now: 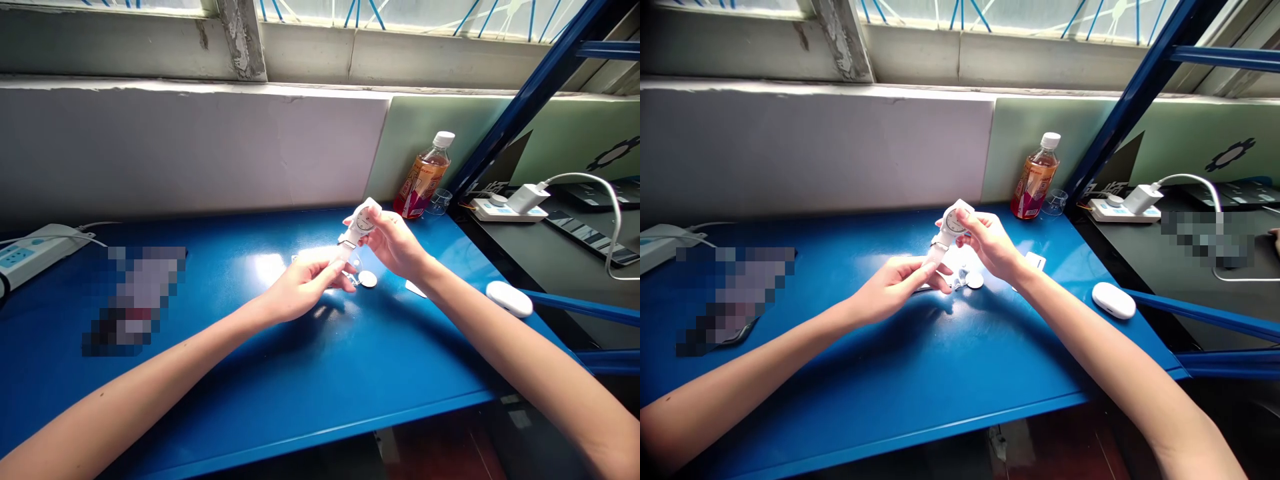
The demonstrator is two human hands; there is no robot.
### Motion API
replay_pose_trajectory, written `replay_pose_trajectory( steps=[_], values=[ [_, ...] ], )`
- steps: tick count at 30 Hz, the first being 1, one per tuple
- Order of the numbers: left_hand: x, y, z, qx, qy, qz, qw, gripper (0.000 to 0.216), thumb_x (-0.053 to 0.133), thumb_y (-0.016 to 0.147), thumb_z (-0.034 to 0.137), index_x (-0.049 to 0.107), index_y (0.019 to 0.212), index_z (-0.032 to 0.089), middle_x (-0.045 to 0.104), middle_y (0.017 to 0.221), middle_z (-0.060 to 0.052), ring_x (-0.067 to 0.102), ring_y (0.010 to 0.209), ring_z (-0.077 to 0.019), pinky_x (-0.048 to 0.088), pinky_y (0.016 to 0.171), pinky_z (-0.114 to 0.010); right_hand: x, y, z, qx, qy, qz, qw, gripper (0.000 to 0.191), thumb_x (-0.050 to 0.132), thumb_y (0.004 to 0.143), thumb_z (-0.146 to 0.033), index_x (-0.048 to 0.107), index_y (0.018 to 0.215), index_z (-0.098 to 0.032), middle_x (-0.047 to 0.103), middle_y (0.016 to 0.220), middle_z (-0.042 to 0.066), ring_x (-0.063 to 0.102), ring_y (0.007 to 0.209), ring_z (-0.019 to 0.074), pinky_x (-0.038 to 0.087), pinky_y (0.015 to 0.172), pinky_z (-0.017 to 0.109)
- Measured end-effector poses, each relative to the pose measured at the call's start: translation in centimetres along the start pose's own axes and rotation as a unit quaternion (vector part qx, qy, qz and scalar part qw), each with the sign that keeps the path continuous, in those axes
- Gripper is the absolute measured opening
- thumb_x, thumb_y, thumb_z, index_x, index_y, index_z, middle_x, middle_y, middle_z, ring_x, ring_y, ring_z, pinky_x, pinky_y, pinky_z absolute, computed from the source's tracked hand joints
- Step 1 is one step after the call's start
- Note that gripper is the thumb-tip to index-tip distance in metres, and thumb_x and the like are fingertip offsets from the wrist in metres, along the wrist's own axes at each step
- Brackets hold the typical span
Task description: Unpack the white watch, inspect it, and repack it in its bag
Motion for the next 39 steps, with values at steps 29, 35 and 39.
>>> replay_pose_trajectory(
  steps=[29,35,39],
  values=[
    [1.9,-0.3,-3.1,-0.179,-0.393,-0.065,0.900,0.038,0.054,0.099,0.037,0.073,0.102,0.005,0.076,0.096,-0.020,0.075,0.088,-0.0257,0.058,0.085,-0.037,6.9,1.8,3.4,0.253,0.232,-0.185,0.921,0.057,0.021,0.105,-0.047,0.063,0.122,-0.013,0.075,0.118,0.015,0.072,0.106,0.0239,0.050,0.103,0.041],
    [1.9,-0.4,-3.4,-0.189,-0.391,-0.063,0.899,0.035,0.054,0.098,0.033,0.073,0.098,0.004,0.076,0.095,-0.020,0.075,0.085,-0.0252,0.059,0.083,-0.037,6.3,2.0,4.0,0.280,0.222,-0.174,0.918,0.065,0.017,0.106,-0.048,0.067,0.114,-0.008,0.074,0.118,0.019,0.073,0.102,0.0242,0.051,0.101,0.041],
    [2.0,-0.3,-3.5,-0.185,-0.395,-0.073,0.897,0.038,0.051,0.100,0.034,0.074,0.101,0.004,0.076,0.097,-0.020,0.075,0.088,-0.0251,0.059,0.085,-0.037,6.1,1.9,4.3,0.285,0.229,-0.173,0.915,0.067,0.016,0.106,-0.047,0.068,0.113,-0.007,0.075,0.113,0.018,0.073,0.101,0.0244,0.052,0.100,0.041]
  ],
)
Point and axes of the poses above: each hand's wrist, its own y-axis towards the middle knuckle, its own x-axis out of the palm, z = x × y, the point moved 6 cm from there along y, towards the middle knuckle
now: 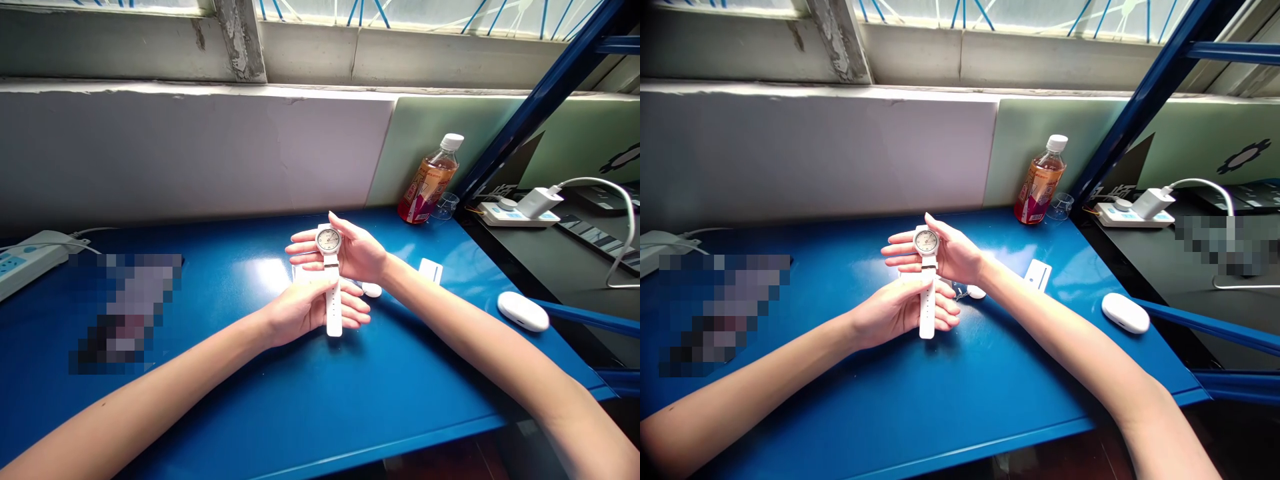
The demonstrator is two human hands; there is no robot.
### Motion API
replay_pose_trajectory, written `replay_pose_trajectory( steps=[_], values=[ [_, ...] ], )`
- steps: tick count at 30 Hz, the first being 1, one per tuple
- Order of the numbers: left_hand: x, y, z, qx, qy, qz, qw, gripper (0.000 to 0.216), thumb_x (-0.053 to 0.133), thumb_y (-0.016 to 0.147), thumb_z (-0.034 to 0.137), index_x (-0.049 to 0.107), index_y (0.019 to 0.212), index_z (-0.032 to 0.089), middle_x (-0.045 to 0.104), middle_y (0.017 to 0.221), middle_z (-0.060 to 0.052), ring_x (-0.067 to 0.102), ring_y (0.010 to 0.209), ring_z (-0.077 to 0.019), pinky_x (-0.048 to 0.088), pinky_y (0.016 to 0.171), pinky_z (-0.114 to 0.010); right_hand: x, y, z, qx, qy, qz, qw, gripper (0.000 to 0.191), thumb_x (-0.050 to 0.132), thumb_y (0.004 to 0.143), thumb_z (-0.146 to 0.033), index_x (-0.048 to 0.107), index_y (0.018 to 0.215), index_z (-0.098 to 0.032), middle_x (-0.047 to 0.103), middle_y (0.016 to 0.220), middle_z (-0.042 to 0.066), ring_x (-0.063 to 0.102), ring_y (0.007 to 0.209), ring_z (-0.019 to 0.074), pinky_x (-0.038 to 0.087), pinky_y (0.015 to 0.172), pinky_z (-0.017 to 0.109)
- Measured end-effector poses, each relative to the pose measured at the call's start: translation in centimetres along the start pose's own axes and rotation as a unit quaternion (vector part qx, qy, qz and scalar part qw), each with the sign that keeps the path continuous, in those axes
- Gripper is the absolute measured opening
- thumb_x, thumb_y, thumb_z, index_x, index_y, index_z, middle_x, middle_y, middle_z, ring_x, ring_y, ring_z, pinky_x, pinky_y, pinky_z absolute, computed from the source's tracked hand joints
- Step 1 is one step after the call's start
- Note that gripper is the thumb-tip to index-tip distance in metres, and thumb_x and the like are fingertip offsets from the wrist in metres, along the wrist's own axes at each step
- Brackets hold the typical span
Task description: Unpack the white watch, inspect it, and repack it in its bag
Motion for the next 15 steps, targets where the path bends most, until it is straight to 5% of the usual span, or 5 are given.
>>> replay_pose_trajectory(
  steps=[15],
  values=[
    [0.5,-0.2,0.2,0.007,0.021,0.003,1.000,0.038,0.055,0.099,0.039,0.073,0.108,0.007,0.077,0.098,-0.019,0.075,0.087,-0.0253,0.058,0.086,-0.037,1.2,-0.6,-0.9,-0.014,0.006,-0.008,1.000,0.070,0.013,0.106,-0.047,0.069,0.111,-0.006,0.077,0.107,0.018,0.074,0.099,0.0232,0.053,0.099,0.039]
  ],
)
Point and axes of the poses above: each hand's wrist, its own y-axis towards the middle knuckle, its own x-axis out of the palm, z = x × y, the point moved 6 cm from there along y, towards the middle knuckle
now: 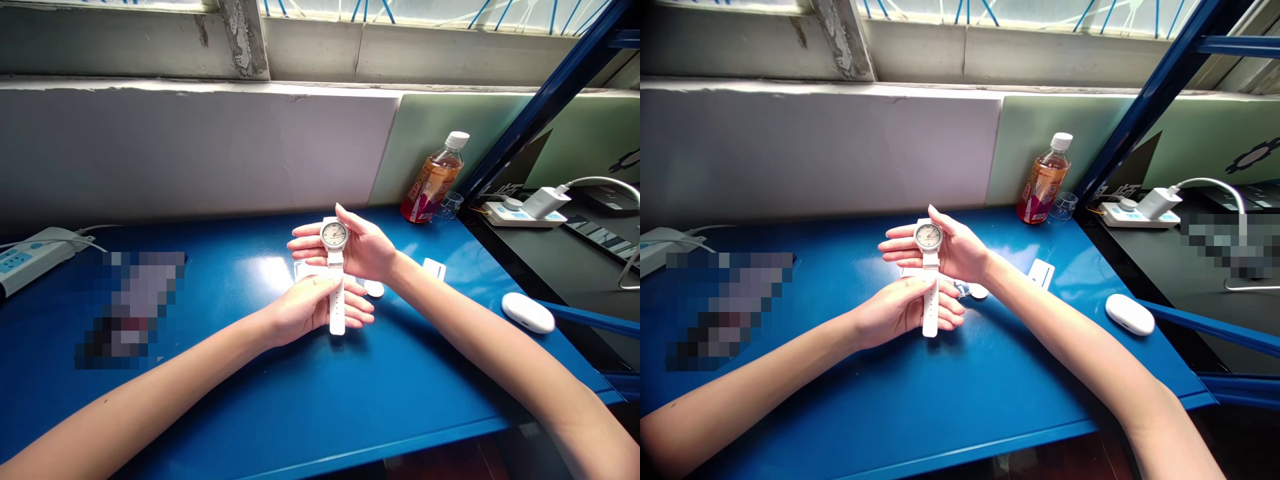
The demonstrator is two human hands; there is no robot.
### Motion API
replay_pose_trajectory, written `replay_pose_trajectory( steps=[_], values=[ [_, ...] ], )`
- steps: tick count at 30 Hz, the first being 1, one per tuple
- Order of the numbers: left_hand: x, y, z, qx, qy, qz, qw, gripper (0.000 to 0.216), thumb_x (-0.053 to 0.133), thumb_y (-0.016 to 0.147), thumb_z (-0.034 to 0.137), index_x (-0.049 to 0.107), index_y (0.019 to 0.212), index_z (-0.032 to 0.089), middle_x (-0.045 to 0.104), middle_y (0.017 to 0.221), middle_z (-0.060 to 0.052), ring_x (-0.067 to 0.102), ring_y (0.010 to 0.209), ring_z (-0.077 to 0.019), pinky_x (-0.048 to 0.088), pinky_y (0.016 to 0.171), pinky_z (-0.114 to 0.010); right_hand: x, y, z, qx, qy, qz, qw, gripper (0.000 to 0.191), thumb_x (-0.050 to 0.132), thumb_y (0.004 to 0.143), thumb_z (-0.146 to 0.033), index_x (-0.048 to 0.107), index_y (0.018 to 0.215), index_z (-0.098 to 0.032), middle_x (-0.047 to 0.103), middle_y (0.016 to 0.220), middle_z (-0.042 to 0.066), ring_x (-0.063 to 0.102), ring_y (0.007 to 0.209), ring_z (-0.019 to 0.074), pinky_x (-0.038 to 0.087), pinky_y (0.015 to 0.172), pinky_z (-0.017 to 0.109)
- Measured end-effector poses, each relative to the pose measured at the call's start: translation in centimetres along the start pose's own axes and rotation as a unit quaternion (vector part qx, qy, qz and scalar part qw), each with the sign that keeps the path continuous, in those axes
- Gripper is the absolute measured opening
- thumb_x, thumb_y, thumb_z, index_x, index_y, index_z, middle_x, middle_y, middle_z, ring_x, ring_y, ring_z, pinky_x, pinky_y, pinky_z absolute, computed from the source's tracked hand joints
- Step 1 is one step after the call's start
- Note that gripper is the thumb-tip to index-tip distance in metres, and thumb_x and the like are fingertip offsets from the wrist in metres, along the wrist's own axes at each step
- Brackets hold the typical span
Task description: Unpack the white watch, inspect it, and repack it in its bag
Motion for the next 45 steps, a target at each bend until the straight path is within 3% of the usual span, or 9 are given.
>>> replay_pose_trajectory(
  steps=[6,25,45],
  values=[
    [0.2,-0.2,0.4,0.004,0.006,0.050,0.999,0.034,0.054,0.100,0.033,0.075,0.102,0.006,0.076,0.101,-0.019,0.075,0.093,-0.0261,0.058,0.089,-0.038,0.0,-0.1,-0.2,-0.010,-0.014,-0.010,1.000,0.069,0.013,0.107,-0.046,0.071,0.108,-0.007,0.078,0.106,0.016,0.074,0.100,0.0227,0.053,0.100,0.039],
    [0.1,-0.2,0.4,0.028,0.010,0.009,1.000,0.036,0.056,0.099,0.035,0.073,0.110,0.004,0.075,0.106,-0.021,0.074,0.095,-0.0264,0.057,0.089,-0.038,0.0,-0.4,-0.9,-0.014,-0.022,0.022,0.999,0.066,0.016,0.107,-0.046,0.070,0.089,-0.012,0.079,0.097,0.014,0.076,0.092,0.0228,0.055,0.095,0.041],
    [0.0,-0.2,0.4,0.029,0.005,0.014,0.999,0.033,0.059,0.098,0.032,0.072,0.109,0.005,0.073,0.111,-0.022,0.073,0.098,-0.0284,0.057,0.092,-0.041,-0.5,-0.1,-0.6,-0.005,-0.044,0.057,0.997,0.068,0.013,0.107,-0.046,0.071,0.100,-0.009,0.079,0.095,0.015,0.076,0.087,0.0215,0.058,0.090,0.038]
  ],
)
Point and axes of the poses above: each hand's wrist, its own y-axis towards the middle knuckle, its own x-axis out of the palm, z = x × y, the point moved 6 cm from there along y, towards the middle knuckle
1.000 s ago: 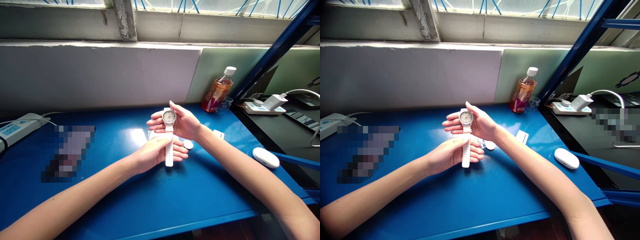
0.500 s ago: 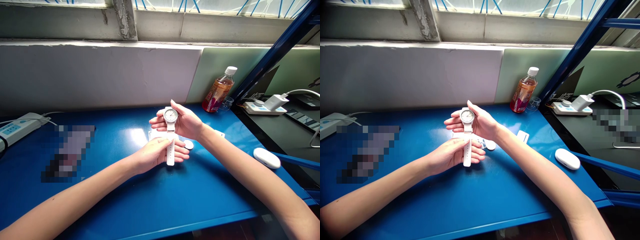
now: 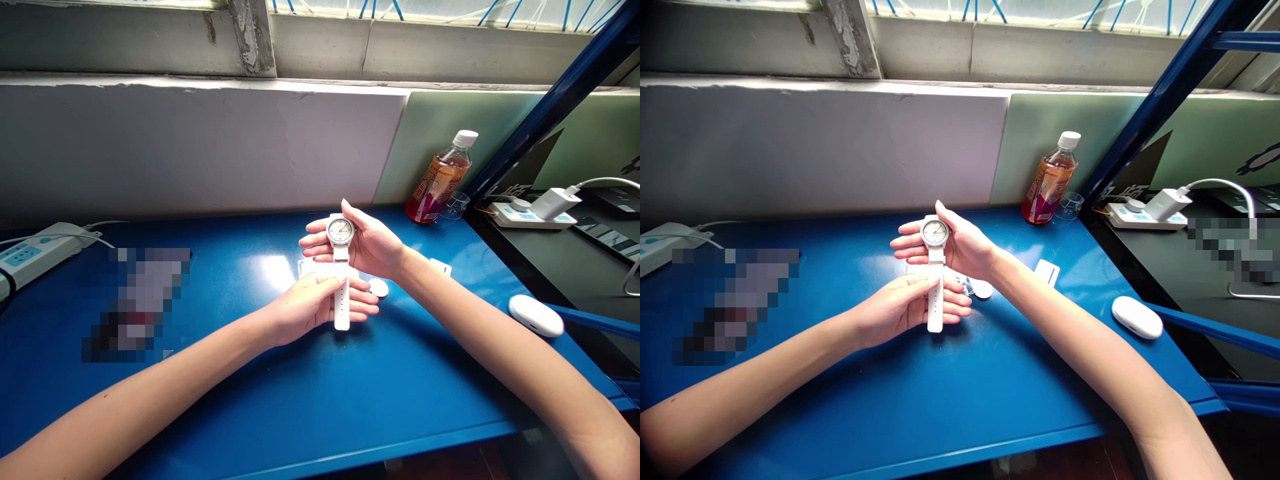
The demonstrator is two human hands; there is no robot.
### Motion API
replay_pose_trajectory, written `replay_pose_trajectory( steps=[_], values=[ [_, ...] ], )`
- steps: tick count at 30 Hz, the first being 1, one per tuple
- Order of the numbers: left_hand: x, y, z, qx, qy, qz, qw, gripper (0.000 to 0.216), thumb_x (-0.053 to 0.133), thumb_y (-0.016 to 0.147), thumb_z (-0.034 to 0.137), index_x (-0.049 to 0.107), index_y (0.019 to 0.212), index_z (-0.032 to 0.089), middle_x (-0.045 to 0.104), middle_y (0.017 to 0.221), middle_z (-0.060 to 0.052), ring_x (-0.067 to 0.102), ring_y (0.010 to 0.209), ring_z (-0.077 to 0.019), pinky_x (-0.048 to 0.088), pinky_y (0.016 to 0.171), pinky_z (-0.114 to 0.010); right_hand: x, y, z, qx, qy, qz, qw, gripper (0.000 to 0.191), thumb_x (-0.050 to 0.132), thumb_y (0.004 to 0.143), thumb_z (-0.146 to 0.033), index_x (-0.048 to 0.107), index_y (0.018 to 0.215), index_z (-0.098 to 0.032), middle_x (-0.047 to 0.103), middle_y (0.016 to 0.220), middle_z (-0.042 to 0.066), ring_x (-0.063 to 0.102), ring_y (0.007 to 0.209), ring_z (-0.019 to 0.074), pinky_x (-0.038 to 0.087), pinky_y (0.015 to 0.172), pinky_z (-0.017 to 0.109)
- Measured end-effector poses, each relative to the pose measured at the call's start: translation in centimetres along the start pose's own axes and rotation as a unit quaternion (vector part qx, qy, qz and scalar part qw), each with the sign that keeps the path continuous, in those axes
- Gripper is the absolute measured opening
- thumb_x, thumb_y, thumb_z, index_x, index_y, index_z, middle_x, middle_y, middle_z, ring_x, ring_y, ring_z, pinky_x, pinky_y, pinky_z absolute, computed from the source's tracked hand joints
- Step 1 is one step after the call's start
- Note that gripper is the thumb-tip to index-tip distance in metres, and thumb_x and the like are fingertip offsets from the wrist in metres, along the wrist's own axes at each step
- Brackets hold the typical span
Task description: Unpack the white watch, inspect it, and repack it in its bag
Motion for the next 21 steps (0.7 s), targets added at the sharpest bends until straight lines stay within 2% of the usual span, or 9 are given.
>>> replay_pose_trajectory(
  steps=[4,8,16,21],
  values=[
    [-0.19,0.10,0.58,0.026,0.003,0.026,0.999,0.030,0.067,0.093,0.033,0.072,0.106,0.006,0.075,0.105,-0.019,0.074,0.096,-0.0278,0.058,0.089,-0.039,-0.02,-0.09,-0.30,-0.014,0.000,-0.001,1.000,0.067,0.015,0.107,-0.046,0.070,0.104,-0.008,0.078,0.097,0.016,0.075,0.090,0.0216,0.056,0.092,0.038],
    [-0.55,0.20,0.97,0.047,0.009,0.057,0.997,0.032,0.070,0.092,0.036,0.072,0.102,0.006,0.076,0.101,-0.019,0.075,0.091,-0.0250,0.059,0.086,-0.035,0.30,-0.26,-0.50,-0.024,0.008,-0.017,1.000,0.067,0.016,0.106,-0.049,0.069,0.112,-0.010,0.077,0.107,0.015,0.073,0.101,0.0219,0.052,0.100,0.038],
    [-0.38,0.19,0.71,0.007,0.002,0.040,0.999,0.032,0.065,0.095,0.035,0.071,0.103,0.004,0.076,0.102,-0.021,0.075,0.085,-0.0245,0.060,0.083,-0.037,0.22,-0.36,-0.30,-0.017,0.006,-0.047,0.999,0.064,0.013,0.107,-0.042,0.067,0.114,-0.009,0.075,0.114,0.016,0.072,0.103,0.0219,0.051,0.102,0.038],
    [-0.75,0.25,0.89,0.018,0.012,0.094,0.995,0.029,0.062,0.097,0.033,0.070,0.103,0.007,0.076,0.099,-0.019,0.075,0.085,-0.0250,0.061,0.079,-0.037,0.03,-0.25,-0.51,-0.023,0.009,-0.034,0.999,0.065,0.014,0.106,-0.046,0.067,0.115,-0.008,0.075,0.114,0.017,0.072,0.104,0.0228,0.050,0.103,0.038]
  ],
)
Point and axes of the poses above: each hand's wrist, its own y-axis towards the middle knuckle, its own x-axis out of the palm, z = x × y, the point moved 6 cm from there along y, towards the middle knuckle
